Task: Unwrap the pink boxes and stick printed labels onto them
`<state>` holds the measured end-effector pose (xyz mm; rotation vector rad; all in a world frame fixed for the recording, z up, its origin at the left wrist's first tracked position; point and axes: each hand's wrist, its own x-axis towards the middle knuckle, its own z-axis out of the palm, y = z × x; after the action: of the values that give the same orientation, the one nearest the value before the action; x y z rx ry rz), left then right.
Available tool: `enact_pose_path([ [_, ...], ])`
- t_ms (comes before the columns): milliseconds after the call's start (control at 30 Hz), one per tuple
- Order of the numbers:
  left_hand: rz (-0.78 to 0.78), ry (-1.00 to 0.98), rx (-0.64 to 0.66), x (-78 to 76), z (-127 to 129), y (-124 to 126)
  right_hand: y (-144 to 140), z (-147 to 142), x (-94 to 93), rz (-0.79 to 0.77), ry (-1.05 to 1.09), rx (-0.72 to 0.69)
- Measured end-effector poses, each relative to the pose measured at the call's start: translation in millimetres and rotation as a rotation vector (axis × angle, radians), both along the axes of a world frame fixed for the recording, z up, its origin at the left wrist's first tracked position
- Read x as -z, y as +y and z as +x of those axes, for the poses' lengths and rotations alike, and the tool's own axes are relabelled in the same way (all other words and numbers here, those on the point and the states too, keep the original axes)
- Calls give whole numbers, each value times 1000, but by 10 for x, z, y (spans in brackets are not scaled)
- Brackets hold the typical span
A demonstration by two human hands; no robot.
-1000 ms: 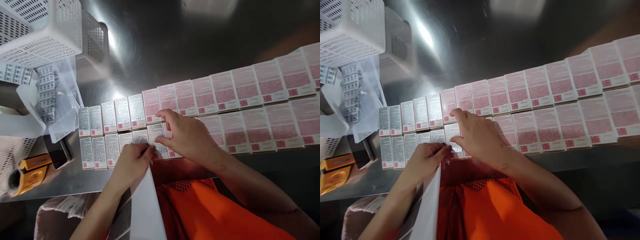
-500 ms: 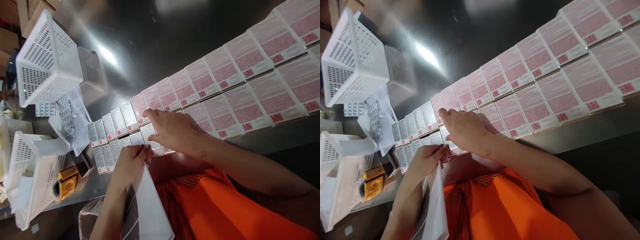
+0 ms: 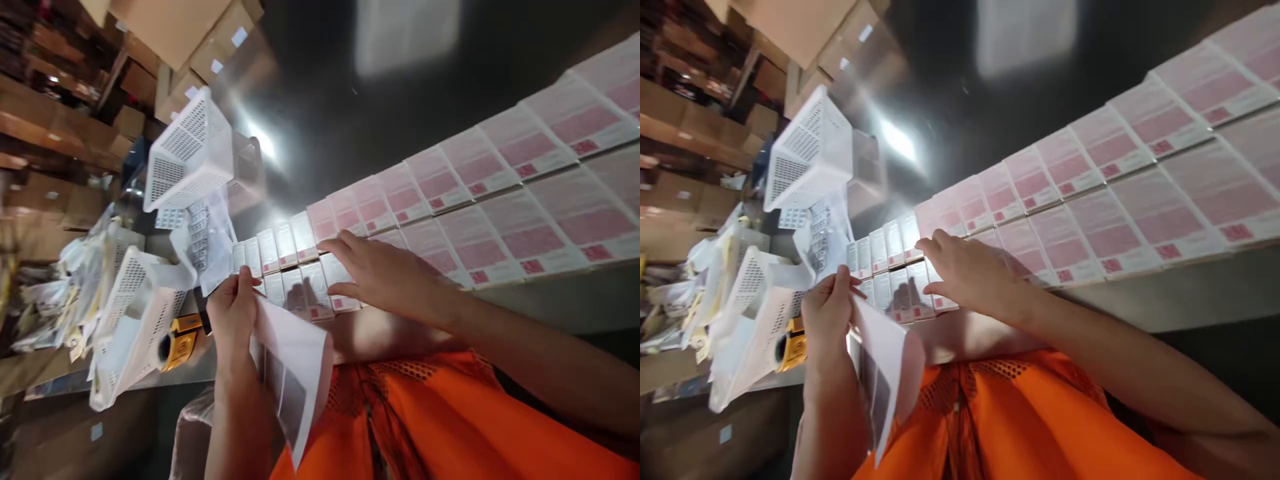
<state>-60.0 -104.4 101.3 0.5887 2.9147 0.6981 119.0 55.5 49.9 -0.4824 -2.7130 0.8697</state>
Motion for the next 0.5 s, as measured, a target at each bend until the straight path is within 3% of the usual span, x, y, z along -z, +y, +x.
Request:
enact_pose_path([
  [100,36,203,-1,-79,30,85,-132,2,-132,-310,150,-36],
  [200,145,181,32,-58,43,127,-294,-57,-180,-501,185,-74],
  [333,397,-128,130,32,-110,-32,-343,-171,-121,-714,289,150],
  [433,409,-533,239,85,-256,-264,-283,-212,-66,-841,410,352],
  [500,400,-726,280,106,-289,-422,-268,-233,-38,-868,449,412],
])
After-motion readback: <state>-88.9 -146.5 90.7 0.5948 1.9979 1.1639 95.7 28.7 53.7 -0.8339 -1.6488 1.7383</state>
